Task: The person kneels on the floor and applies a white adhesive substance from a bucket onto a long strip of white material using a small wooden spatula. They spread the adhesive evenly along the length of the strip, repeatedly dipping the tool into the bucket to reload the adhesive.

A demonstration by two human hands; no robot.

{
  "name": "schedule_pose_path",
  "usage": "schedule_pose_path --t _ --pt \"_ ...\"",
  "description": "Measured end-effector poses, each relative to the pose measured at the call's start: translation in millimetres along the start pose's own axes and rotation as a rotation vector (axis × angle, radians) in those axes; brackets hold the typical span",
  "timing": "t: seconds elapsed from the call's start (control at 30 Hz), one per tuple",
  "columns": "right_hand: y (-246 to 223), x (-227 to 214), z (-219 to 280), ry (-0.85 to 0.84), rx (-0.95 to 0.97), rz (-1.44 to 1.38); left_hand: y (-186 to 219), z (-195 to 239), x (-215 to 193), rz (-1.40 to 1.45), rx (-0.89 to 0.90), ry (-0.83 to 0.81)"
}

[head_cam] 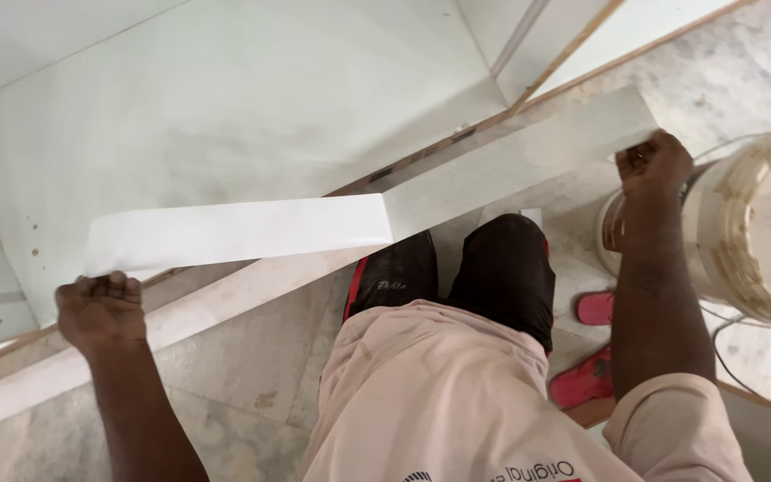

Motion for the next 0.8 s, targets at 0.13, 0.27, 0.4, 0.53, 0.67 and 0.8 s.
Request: schedule_pose_path --t 0.13,0.27,0.4,0.53,0.67,0.8 --pt "-3.9 -3.5 -13.5 -0.002 0.022 0.010 17.4 -36.5 -59.1 0.122 0.054 0.115" --pt "-1.2 -1.8 -25.5 0.032 0.056 0.071 40.7 -45.6 -144.0 0.092 0.187 0.254" --pt "1.7 0.4 -36.0 0.049 0.089 0.098 84.8 -25.7 -229.5 -0.018 0.308 0.449" --pt "10.1 1.1 -36.5 -0.051 0.124 0.057 64.2 -1.4 -205.0 -0.163 0.392 0.579" --pt "16.4 1.7 -31.9 -0.146 0.136 0.024 57.9 2.3 -183.6 -0.500 0.472 0.674" --pt "21.3 11.7 -28.4 -0.211 0.107 0.000 69.0 -41.0 -202.3 -1.367 0.584 0.617"
Point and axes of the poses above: each hand's wrist, its own z-axis away from the middle knuckle, its own x-axis out of the palm, y = z × x, the point moved 5 cm from there along -z, towards the middle knuckle, and after that the axes turned 10 degrees about x, right-handed, at the moved point
